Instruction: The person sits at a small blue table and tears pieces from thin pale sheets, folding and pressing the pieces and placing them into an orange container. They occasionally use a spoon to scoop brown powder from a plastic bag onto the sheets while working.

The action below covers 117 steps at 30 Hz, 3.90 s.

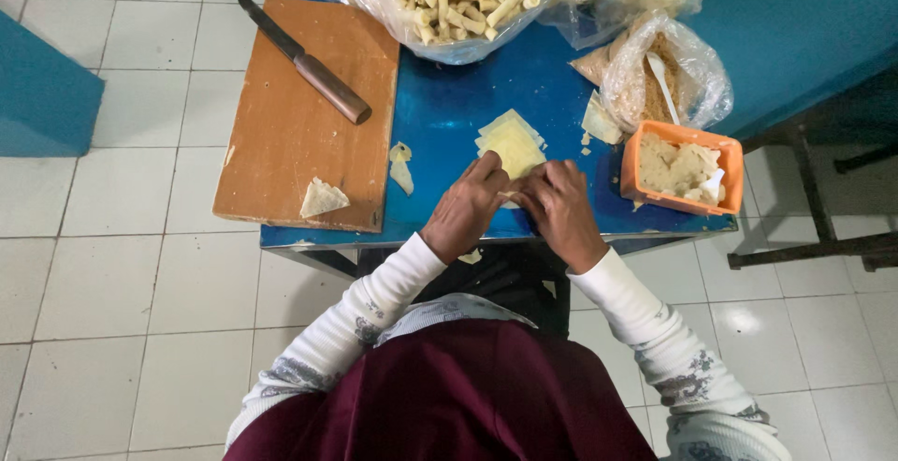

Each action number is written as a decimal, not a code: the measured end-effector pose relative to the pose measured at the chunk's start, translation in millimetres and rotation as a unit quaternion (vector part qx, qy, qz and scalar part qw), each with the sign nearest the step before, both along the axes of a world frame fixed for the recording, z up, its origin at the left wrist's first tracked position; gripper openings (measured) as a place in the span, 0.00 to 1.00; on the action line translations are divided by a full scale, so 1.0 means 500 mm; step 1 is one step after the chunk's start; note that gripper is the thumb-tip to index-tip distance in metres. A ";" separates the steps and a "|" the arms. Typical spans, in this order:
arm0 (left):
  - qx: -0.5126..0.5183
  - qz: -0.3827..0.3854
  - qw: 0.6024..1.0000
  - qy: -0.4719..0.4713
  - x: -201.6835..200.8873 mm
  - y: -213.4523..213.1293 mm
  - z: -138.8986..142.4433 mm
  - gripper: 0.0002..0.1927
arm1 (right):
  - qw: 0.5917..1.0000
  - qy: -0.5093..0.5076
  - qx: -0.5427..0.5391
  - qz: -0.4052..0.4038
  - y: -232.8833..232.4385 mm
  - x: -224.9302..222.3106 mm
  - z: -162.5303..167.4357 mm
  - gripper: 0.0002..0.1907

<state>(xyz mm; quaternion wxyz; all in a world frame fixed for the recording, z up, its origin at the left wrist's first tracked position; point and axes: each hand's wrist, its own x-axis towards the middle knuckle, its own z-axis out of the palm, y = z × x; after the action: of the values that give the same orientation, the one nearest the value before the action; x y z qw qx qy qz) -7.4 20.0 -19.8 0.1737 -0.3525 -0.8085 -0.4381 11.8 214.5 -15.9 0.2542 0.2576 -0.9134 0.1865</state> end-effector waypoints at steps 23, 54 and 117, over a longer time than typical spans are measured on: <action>-0.140 0.091 0.981 0.100 0.083 -0.027 -0.009 0.20 | 0.984 0.006 0.136 -0.117 -0.031 -0.007 -0.002 0.33; -0.162 0.109 0.975 0.101 0.085 -0.028 -0.022 0.14 | 0.905 -0.109 -0.366 0.189 0.053 -0.270 0.322 0.15; -0.042 0.220 0.974 -0.008 0.042 0.004 -0.003 0.16 | 0.942 -0.322 -0.043 -0.079 0.114 0.002 0.155 0.07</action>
<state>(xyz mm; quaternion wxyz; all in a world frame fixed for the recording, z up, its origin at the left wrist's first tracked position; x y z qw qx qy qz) 13.4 21.8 -21.6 0.2444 -0.1692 -0.8854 -0.3573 12.7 271.3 61.8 -0.0288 0.0999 -0.9548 0.2785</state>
